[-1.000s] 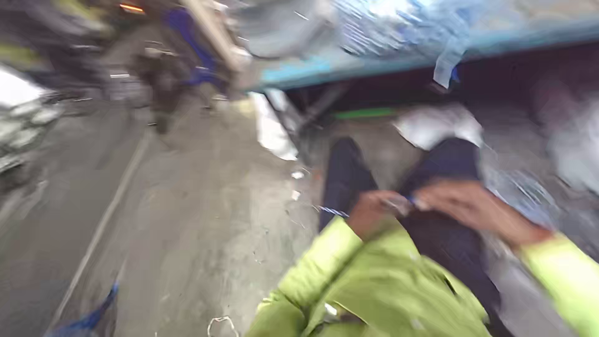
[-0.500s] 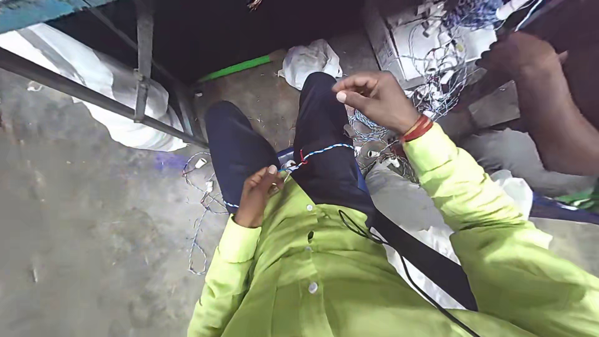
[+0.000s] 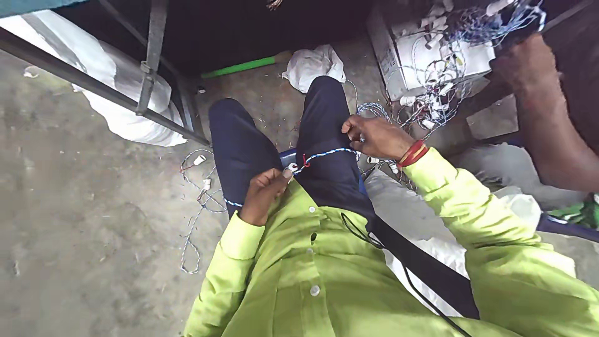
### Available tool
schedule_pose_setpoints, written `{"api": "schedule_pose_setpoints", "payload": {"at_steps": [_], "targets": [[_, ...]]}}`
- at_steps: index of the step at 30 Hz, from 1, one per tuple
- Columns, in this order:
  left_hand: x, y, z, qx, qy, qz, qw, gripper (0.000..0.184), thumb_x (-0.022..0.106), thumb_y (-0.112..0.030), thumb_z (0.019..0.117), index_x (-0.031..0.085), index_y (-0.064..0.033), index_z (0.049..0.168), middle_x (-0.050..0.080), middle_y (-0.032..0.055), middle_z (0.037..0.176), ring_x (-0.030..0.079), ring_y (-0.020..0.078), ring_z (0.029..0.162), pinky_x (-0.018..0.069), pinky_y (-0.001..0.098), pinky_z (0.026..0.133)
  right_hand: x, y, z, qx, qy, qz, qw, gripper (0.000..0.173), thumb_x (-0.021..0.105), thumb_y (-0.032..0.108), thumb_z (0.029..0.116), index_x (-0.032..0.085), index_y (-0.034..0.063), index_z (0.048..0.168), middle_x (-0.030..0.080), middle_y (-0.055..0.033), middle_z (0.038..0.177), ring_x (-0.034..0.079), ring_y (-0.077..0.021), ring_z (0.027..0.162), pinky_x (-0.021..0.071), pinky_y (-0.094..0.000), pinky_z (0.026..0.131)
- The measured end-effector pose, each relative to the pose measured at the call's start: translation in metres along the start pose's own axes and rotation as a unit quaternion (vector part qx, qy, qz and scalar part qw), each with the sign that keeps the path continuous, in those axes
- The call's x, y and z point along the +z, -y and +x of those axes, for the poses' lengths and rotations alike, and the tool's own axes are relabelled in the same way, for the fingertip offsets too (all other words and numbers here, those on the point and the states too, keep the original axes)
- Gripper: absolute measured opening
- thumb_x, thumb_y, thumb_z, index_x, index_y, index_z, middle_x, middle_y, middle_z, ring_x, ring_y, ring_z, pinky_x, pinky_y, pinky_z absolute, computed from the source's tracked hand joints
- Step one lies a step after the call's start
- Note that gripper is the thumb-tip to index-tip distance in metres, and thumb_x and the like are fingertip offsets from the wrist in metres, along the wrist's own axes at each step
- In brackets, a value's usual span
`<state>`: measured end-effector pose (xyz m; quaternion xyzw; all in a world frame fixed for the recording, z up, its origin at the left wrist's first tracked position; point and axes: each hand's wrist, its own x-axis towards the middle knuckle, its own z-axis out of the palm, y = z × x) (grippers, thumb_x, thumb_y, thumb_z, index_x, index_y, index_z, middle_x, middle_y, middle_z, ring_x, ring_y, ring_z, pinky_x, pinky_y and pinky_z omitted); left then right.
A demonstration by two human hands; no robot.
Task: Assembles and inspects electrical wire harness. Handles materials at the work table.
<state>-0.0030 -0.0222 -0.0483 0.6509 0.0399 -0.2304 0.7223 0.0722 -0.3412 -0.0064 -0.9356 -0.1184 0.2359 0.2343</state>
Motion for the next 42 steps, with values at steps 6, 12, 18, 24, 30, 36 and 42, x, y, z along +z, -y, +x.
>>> {"api": "schedule_pose_setpoints", "payload": {"at_steps": [6, 12, 18, 24, 30, 36, 42], "targets": [[0.001, -0.009, -0.001, -0.006, -0.053, -0.067, 0.996, 0.02, 0.059, -0.017, 0.1034, 0.075, -0.005, 0.099, 0.063, -0.0012, 0.07, 0.052, 0.0023, 0.057, 0.0428, 0.0167, 0.052, -0.008, 0.028, -0.023, -0.057, -0.111, 0.21, 0.97, 0.038, 0.074, 0.007, 0.0883, 0.059, 0.0104, 0.123, 0.073, -0.0005, 0.086, 0.069, -0.009, 0.073, 0.0592, -0.0305, 0.072], [0.012, -0.024, -0.004, 0.027, -0.025, -0.09, 0.995, 0.026, 0.049, -0.017, 0.108, 0.071, -0.0067, 0.116, 0.07, -0.0018, 0.089, 0.056, 0.0013, 0.065, 0.0452, 0.0151, 0.055, 0.016, 0.082, -0.048, -0.157, -0.073, 0.38, 0.909, 0.034, 0.064, 0.004, 0.0917, 0.056, 0.0055, 0.124, 0.074, 0.0002, 0.087, 0.068, -0.0057, 0.07, 0.0556, -0.0193, 0.06], [0.013, -0.019, -0.007, 0.067, -0.04, -0.049, 0.996, 0.024, 0.051, -0.017, 0.1072, 0.072, -0.0094, 0.118, 0.066, -0.0019, 0.086, 0.049, 0.001, 0.059, 0.0399, 0.0143, 0.051, 0.051, 0.104, -0.048, -0.061, -0.057, 0.51, 0.856, 0.021, 0.066, -0.001, 0.0962, 0.06, 0.0042, 0.116, 0.074, -0.0046, 0.086, 0.07, -0.0079, 0.073, 0.0583, -0.023, 0.068], [0.014, -0.02, -0.006, 0.081, -0.052, -0.027, 0.995, 0.023, 0.056, -0.015, 0.105, 0.074, -0.0065, 0.116, 0.067, -0.0008, 0.087, 0.051, 0.0027, 0.062, 0.0424, 0.0171, 0.056, 0.058, 0.104, -0.04, -0.052, -0.074, 0.527, 0.845, 0.017, 0.069, 0.001, 0.0951, 0.061, 0.0051, 0.109, 0.074, -0.0023, 0.085, 0.069, -0.0061, 0.074, 0.0568, -0.0224, 0.07], [0.015, -0.019, -0.01, 0.127, -0.058, 0.007, 0.99, 0.021, 0.059, -0.013, 0.1033, 0.074, -0.0047, 0.116, 0.066, -0.0001, 0.083, 0.055, 0.0048, 0.064, 0.0476, 0.0194, 0.058, 0.065, 0.103, -0.039, -0.043, -0.083, 0.529, 0.844, 0.016, 0.07, -0.001, 0.0937, 0.061, 0.0037, 0.106, 0.074, -0.0036, 0.083, 0.07, -0.0074, 0.071, 0.0583, -0.0224, 0.068], [0.02, -0.023, -0.01, 0.105, -0.039, 0.011, 0.994, 0.021, 0.072, -0.009, 0.0943, 0.075, -0.0047, 0.115, 0.073, 0.0024, 0.092, 0.062, 0.006, 0.068, 0.0537, 0.0221, 0.063, 0.071, 0.102, -0.038, -0.073, -0.101, 0.476, 0.871, 0.019, 0.072, 0.0, 0.092, 0.061, 0.0034, 0.108, 0.073, -0.003, 0.084, 0.069, -0.0072, 0.069, 0.0584, -0.0221, 0.063], [0.022, -0.015, -0.005, 0.151, -0.043, 0.127, 0.979, 0.016, 0.069, -0.012, 0.0971, 0.077, -0.0044, 0.108, 0.071, 0.0036, 0.097, 0.066, 0.0088, 0.077, 0.0573, 0.0244, 0.067, 0.077, 0.097, -0.038, -0.087, -0.134, 0.424, 0.891, 0.025, 0.073, 0.001, 0.0907, 0.061, 0.0058, 0.112, 0.076, -0.0022, 0.095, 0.074, -0.0085, 0.079, 0.0626, -0.0251, 0.07]]}}
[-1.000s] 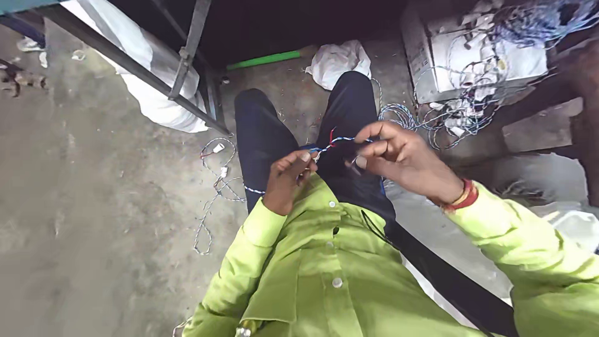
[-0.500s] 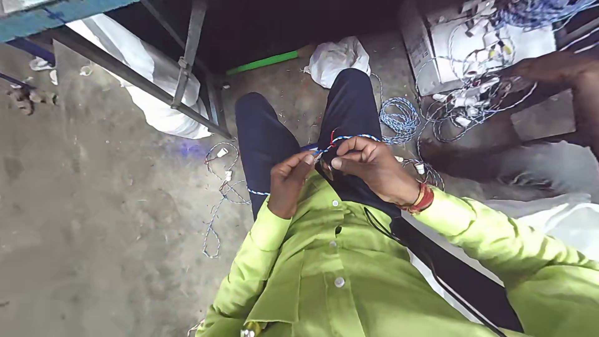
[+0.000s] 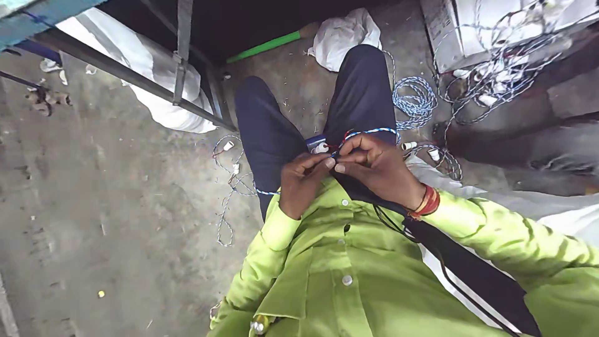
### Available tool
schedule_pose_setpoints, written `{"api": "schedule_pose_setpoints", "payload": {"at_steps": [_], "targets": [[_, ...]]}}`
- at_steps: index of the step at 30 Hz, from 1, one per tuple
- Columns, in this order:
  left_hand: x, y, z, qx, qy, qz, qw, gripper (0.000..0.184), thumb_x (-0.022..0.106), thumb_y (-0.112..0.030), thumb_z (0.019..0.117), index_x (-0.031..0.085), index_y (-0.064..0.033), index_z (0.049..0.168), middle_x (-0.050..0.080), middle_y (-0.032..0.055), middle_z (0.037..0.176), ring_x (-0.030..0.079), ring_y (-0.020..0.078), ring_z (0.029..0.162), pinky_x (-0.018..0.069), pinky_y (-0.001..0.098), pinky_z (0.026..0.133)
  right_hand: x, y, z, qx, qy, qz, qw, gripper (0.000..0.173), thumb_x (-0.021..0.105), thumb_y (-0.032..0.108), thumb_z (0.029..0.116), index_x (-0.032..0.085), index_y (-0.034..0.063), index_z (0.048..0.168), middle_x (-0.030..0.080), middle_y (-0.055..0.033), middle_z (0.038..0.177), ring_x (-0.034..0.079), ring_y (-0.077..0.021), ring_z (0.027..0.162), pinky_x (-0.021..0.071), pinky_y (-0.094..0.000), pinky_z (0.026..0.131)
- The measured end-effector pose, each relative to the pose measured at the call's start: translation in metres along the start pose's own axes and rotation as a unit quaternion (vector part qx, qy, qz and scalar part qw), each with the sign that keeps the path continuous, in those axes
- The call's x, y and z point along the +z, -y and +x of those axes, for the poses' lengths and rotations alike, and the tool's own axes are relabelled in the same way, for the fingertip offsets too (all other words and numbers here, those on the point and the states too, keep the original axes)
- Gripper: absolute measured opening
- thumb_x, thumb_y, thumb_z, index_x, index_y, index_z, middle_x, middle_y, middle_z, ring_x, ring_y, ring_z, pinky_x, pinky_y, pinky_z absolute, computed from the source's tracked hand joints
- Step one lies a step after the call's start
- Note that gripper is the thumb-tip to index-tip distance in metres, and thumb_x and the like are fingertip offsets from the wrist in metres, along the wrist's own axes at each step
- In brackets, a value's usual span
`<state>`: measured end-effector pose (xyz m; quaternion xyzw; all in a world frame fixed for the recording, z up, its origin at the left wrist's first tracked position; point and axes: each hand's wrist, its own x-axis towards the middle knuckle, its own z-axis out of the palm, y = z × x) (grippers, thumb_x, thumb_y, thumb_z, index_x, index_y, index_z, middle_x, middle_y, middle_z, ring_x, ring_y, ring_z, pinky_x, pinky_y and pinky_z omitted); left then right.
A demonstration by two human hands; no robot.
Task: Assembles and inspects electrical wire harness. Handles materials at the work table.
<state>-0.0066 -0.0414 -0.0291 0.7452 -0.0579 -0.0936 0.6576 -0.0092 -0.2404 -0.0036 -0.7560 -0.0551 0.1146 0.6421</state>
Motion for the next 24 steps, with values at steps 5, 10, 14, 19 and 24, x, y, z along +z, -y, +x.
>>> {"api": "schedule_pose_setpoints", "payload": {"at_steps": [5, 10, 14, 19, 24], "targets": [[0.001, 0.003, 0.001, -0.012, -0.01, -0.004, 1.0, 0.013, 0.068, -0.009, 0.096, 0.079, -0.0044, 0.1, 0.072, 0.002, 0.092, 0.065, 0.0074, 0.077, 0.0554, 0.0238, 0.067, 0.004, -0.005, -0.003, -0.021, -0.004, -0.079, 0.997, 0.029, 0.071, 0.008, 0.0937, 0.058, 0.0087, 0.12, 0.076, 0.0004, 0.103, 0.074, -0.0067, 0.087, 0.0635, -0.0259, 0.076], [-0.001, 0.003, 0.003, -0.068, -0.009, -0.069, 0.995, 0.018, 0.059, -0.017, 0.1031, 0.074, -0.0077, 0.1, 0.066, -0.0032, 0.076, 0.057, 0.0028, 0.06, 0.0502, 0.0201, 0.056, 0.004, -0.009, 0.002, -0.105, 0.012, -0.128, 0.986, 0.027, 0.066, 0.006, 0.0964, 0.057, 0.0015, 0.121, 0.073, -0.0051, 0.11, 0.074, -0.0082, 0.097, 0.063, -0.0269, 0.086], [0.003, 0.003, -0.001, -0.039, -0.021, -0.034, 0.998, 0.019, 0.058, -0.016, 0.104, 0.073, -0.0052, 0.103, 0.064, -0.0011, 0.074, 0.055, 0.0051, 0.059, 0.0487, 0.0215, 0.054, 0.005, -0.011, -0.004, -0.088, 0.01, -0.128, 0.988, 0.026, 0.067, 0.01, 0.096, 0.058, 0.0063, 0.12, 0.075, 0.0001, 0.106, 0.073, -0.0055, 0.095, 0.0626, -0.0266, 0.084], [0.0, 0.011, -0.013, -0.032, -0.012, -0.087, 0.996, 0.023, 0.055, -0.015, 0.1052, 0.072, -0.0019, 0.11, 0.07, 0.0008, 0.084, 0.063, 0.0071, 0.068, 0.0564, 0.0261, 0.064, 0.008, -0.015, -0.01, -0.073, 0.014, -0.11, 0.991, 0.03, 0.068, 0.01, 0.0954, 0.055, 0.0074, 0.123, 0.075, 0.0018, 0.104, 0.072, -0.0038, 0.092, 0.0621, -0.0244, 0.08], [-0.009, 0.003, -0.008, 0.001, 0.003, -0.032, 0.999, 0.018, 0.069, -0.006, 0.095, 0.075, 0.0002, 0.11, 0.073, 0.006, 0.093, 0.067, 0.0096, 0.072, 0.0593, 0.0269, 0.066, 0.009, -0.019, -0.005, -0.098, 0.001, -0.1, 0.99, 0.033, 0.07, 0.011, 0.0945, 0.056, 0.0073, 0.124, 0.075, 0.0035, 0.103, 0.072, -0.0028, 0.091, 0.0621, -0.024, 0.081]]}}
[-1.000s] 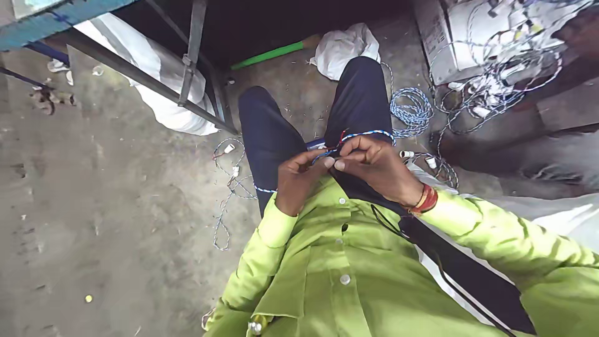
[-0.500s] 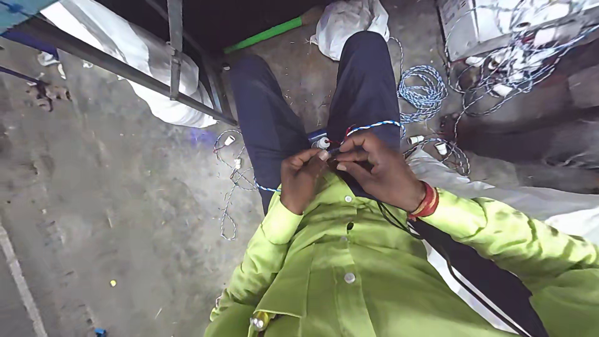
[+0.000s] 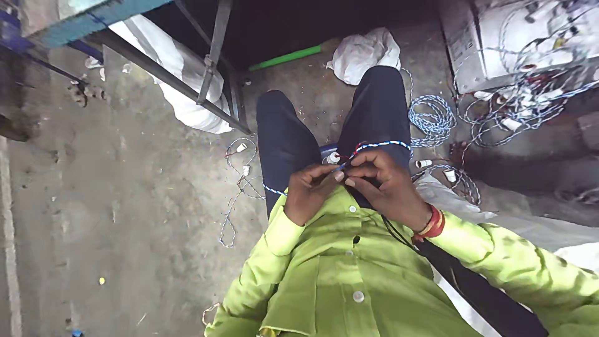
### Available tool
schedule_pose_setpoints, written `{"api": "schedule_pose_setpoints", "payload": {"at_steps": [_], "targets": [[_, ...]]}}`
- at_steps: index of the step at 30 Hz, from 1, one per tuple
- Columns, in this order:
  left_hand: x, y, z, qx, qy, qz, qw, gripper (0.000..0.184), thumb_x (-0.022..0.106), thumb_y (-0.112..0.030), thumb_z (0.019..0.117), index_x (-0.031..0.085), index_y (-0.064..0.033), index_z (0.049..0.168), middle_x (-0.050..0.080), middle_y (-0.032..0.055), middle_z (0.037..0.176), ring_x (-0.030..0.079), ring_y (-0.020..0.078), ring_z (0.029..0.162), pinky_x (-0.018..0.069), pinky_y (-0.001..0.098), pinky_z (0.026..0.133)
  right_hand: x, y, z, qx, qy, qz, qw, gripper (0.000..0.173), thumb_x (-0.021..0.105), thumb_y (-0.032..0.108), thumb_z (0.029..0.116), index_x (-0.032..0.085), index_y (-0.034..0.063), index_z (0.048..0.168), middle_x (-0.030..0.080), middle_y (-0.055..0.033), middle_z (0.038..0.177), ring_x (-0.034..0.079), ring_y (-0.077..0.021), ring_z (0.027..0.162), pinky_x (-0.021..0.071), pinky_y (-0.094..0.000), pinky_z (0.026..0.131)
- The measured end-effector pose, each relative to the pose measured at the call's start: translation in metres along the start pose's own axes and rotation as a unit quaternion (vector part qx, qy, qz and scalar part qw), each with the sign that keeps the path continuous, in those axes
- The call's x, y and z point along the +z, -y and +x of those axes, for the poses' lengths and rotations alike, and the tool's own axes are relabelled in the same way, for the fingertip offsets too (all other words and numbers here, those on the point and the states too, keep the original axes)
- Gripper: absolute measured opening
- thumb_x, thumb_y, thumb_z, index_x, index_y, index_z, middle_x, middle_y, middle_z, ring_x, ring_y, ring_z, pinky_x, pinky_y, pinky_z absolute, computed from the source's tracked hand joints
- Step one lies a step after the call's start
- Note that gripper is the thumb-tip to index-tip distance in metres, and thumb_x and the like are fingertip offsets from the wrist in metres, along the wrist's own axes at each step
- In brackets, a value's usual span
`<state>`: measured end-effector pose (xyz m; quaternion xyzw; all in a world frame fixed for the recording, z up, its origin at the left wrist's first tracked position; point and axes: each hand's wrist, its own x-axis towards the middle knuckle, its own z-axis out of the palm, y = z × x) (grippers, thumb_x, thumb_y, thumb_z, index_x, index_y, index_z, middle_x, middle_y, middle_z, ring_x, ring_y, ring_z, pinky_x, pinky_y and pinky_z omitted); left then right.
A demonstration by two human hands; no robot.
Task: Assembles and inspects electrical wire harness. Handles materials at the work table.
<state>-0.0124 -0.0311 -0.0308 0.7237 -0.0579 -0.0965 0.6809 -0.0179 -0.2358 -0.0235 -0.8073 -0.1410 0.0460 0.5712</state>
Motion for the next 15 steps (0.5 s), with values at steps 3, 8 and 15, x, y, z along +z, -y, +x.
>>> {"api": "schedule_pose_setpoints", "payload": {"at_steps": [3, 8, 15], "targets": [[0.0, -0.001, 0.003, 0.028, -0.006, 0.068, 0.997, 0.014, 0.07, -0.007, 0.0949, 0.077, -0.0009, 0.105, 0.073, 0.0056, 0.091, 0.068, 0.0088, 0.072, 0.0602, 0.0261, 0.066, 0.0, -0.001, 0.002, 0.01, -0.008, 0.005, 1.0, 0.033, 0.07, 0.012, 0.0948, 0.056, 0.0088, 0.124, 0.075, 0.0047, 0.103, 0.072, -0.0025, 0.091, 0.0623, -0.0241, 0.081], [0.008, -0.003, 0.0, 0.073, -0.014, 0.191, 0.979, 0.016, 0.062, -0.011, 0.1003, 0.074, -0.0017, 0.106, 0.071, 0.0051, 0.091, 0.065, 0.006, 0.075, 0.057, 0.0223, 0.069, -0.002, -0.003, -0.004, 0.004, 0.0, 0.029, 1.0, 0.036, 0.068, 0.007, 0.0947, 0.054, 0.0053, 0.127, 0.074, 0.0001, 0.108, 0.072, -0.0053, 0.096, 0.0624, -0.0254, 0.086], [0.016, -0.003, -0.002, 0.092, -0.028, 0.222, 0.97, 0.016, 0.058, -0.01, 0.1023, 0.069, 0.0016, 0.106, 0.066, 0.0099, 0.094, 0.064, 0.0128, 0.084, 0.0555, 0.0258, 0.077, -0.003, -0.004, -0.005, -0.01, 0.002, 0.012, 1.0, 0.033, 0.069, 0.008, 0.0951, 0.053, 0.0051, 0.124, 0.073, -0.0012, 0.11, 0.073, -0.0064, 0.097, 0.0625, -0.0264, 0.086]]}}
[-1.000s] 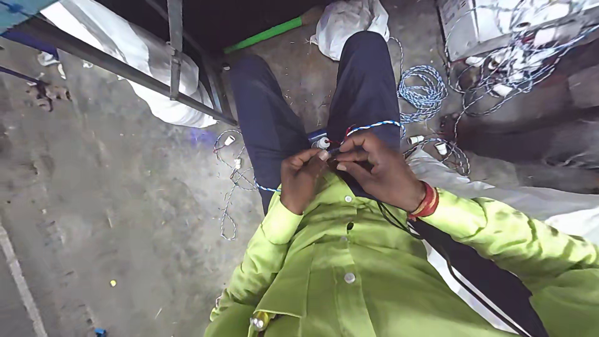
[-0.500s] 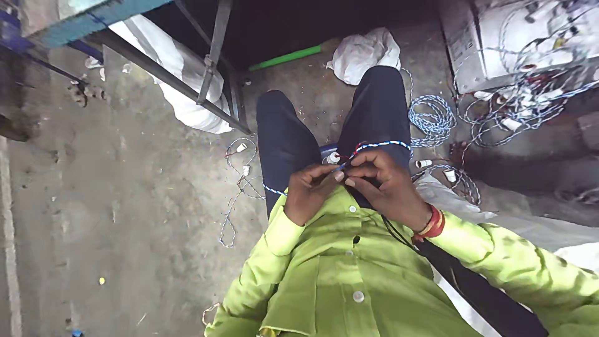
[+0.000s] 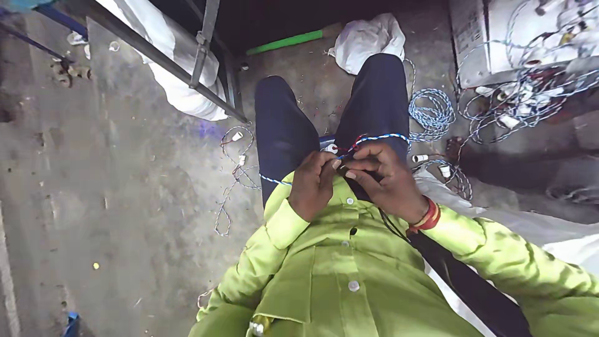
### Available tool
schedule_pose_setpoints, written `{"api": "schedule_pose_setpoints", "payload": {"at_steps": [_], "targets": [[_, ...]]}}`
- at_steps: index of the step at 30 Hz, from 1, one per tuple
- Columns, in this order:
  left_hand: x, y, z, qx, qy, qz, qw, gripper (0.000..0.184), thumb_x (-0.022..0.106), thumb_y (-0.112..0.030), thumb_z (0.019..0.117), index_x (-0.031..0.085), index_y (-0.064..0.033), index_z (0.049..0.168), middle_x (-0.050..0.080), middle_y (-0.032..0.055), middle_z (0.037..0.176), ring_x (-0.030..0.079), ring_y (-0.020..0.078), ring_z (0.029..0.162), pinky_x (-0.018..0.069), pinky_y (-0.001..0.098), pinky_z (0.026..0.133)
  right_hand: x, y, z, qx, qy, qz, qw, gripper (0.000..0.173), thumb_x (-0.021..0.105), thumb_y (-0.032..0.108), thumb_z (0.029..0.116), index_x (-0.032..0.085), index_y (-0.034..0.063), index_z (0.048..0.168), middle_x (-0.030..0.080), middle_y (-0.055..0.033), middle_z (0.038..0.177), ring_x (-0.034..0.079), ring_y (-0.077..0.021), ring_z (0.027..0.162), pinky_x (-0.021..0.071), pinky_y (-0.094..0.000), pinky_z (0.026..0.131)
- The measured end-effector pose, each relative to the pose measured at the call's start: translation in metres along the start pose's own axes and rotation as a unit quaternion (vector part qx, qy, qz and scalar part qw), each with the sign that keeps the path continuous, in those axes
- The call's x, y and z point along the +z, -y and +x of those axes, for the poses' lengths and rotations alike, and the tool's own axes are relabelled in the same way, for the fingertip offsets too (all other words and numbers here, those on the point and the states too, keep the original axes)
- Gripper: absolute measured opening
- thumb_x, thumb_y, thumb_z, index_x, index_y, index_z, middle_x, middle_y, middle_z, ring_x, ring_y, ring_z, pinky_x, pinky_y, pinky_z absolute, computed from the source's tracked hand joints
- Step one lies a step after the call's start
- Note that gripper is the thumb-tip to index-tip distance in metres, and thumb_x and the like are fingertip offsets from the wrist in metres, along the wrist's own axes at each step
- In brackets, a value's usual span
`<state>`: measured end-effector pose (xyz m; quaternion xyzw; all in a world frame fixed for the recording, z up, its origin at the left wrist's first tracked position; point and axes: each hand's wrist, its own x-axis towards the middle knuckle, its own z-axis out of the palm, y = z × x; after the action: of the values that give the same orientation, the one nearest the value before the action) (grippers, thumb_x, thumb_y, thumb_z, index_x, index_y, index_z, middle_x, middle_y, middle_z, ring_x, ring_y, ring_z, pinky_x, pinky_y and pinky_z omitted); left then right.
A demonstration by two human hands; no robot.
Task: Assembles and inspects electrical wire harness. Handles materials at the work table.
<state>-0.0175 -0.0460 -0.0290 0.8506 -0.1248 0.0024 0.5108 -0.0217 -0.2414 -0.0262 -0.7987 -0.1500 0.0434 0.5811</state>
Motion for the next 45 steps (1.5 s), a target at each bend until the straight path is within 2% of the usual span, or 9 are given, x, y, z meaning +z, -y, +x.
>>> {"api": "schedule_pose_setpoints", "payload": {"at_steps": [7, 11, 16, 20, 23, 29, 34, 41, 45], "targets": [[0.008, 0.001, -0.003, -0.032, -0.02, -0.028, 0.999, 0.019, 0.056, -0.012, 0.1041, 0.067, 0.0023, 0.109, 0.066, 0.012, 0.099, 0.065, 0.0148, 0.085, 0.0571, 0.0299, 0.077, -0.007, 0.0, -0.011, 0.019, -0.003, 0.002, 1.0, 0.032, 0.071, 0.008, 0.0931, 0.053, 0.008, 0.12, 0.075, 0.0002, 0.106, 0.073, -0.0066, 0.093, 0.0629, -0.0261, 0.082], [-0.003, 0.006, -0.001, -0.094, 0.021, -0.158, 0.983, 0.02, 0.057, -0.016, 0.1048, 0.068, -0.0021, 0.113, 0.069, 0.0053, 0.088, 0.06, 0.0079, 0.063, 0.0528, 0.0239, 0.056, -0.004, 0.006, -0.009, 0.053, -0.014, 0.104, 0.993, 0.038, 0.072, 0.0, 0.0902, 0.051, 0.0097, 0.121, 0.075, 0.0008, 0.099, 0.073, -0.0073, 0.084, 0.0624, -0.0242, 0.075], [-0.008, 0.013, -0.001, -0.109, 0.054, -0.254, 0.959, 0.027, 0.052, -0.011, 0.1051, 0.07, -0.0021, 0.123, 0.071, 0.0042, 0.1, 0.061, 0.0072, 0.072, 0.0532, 0.0238, 0.064, -0.002, 0.009, -0.01, 0.106, -0.009, 0.175, 0.979, 0.037, 0.07, 0.001, 0.0924, 0.051, 0.0097, 0.123, 0.076, -0.0036, 0.098, 0.074, -0.0109, 0.081, 0.0618, -0.0258, 0.072], [-0.008, 0.015, -0.002, -0.13, 0.036, -0.336, 0.932, 0.033, 0.043, -0.012, 0.106, 0.069, -0.0032, 0.125, 0.067, 0.0011, 0.095, 0.06, 0.0063, 0.076, 0.0527, 0.0227, 0.069, -0.001, 0.007, -0.013, 0.141, -0.027, 0.193, 0.971, 0.035, 0.07, 0.001, 0.0929, 0.052, 0.0114, 0.122, 0.076, -0.0008, 0.093, 0.072, -0.0077, 0.077, 0.0599, -0.0227, 0.069], [-0.009, 0.015, -0.003, -0.114, 0.027, -0.308, 0.944, 0.029, 0.048, -0.012, 0.1065, 0.069, -0.0033, 0.125, 0.067, 0.0007, 0.094, 0.06, 0.0065, 0.075, 0.0536, 0.0232, 0.069, -0.001, 0.007, -0.013, 0.143, -0.028, 0.197, 0.97, 0.035, 0.07, 0.001, 0.0929, 0.053, 0.0099, 0.122, 0.076, -0.0029, 0.093, 0.072, -0.0096, 0.078, 0.0608, -0.0251, 0.071], [-0.008, 0.014, -0.003, -0.081, 0.033, -0.258, 0.962, 0.028, 0.053, -0.005, 0.1034, 0.066, -0.0004, 0.128, 0.072, 0.0057, 0.107, 0.066, 0.0087, 0.079, 0.0583, 0.0267, 0.071, 0.003, 0.01, -0.005, 0.164, -0.026, 0.199, 0.966, 0.035, 0.07, 0.001, 0.0932, 0.053, 0.009, 0.123, 0.075, -0.0038, 0.093, 0.072, -0.0099, 0.076, 0.0599, -0.0244, 0.069], [-0.008, 0.012, -0.005, -0.064, 0.038, -0.24, 0.968, 0.028, 0.051, -0.005, 0.1034, 0.065, 0.0021, 0.127, 0.071, 0.0073, 0.098, 0.064, 0.01, 0.075, 0.0569, 0.0263, 0.068, 0.007, 0.008, -0.003, 0.157, -0.043, 0.23, 0.959, 0.037, 0.069, -0.003, 0.0931, 0.051, 0.0079, 0.123, 0.075, -0.0031, 0.095, 0.072, -0.009, 0.08, 0.0608, -0.0245, 0.075], [-0.01, 0.009, -0.007, -0.085, 0.047, -0.223, 0.97, 0.031, 0.053, -0.007, 0.1044, 0.064, 0.0001, 0.132, 0.072, 0.0071, 0.1, 0.066, 0.0097, 0.073, 0.0584, 0.0266, 0.067, 0.008, 0.006, -0.006, 0.136, -0.043, 0.235, 0.962, 0.036, 0.065, -0.004, 0.0941, 0.05, 0.0072, 0.124, 0.074, -0.0032, 0.099, 0.072, -0.009, 0.083, 0.0607, -0.0253, 0.077], [-0.009, 0.011, -0.007, -0.087, 0.05, -0.228, 0.968, 0.028, 0.054, -0.006, 0.104, 0.067, 0.0021, 0.127, 0.072, 0.0069, 0.093, 0.065, 0.0095, 0.071, 0.0578, 0.0258, 0.066, 0.009, 0.004, -0.006, 0.125, -0.043, 0.23, 0.964, 0.036, 0.065, -0.006, 0.0933, 0.051, 0.0058, 0.124, 0.073, -0.0031, 0.099, 0.071, -0.0086, 0.084, 0.0602, -0.0253, 0.077]]}}
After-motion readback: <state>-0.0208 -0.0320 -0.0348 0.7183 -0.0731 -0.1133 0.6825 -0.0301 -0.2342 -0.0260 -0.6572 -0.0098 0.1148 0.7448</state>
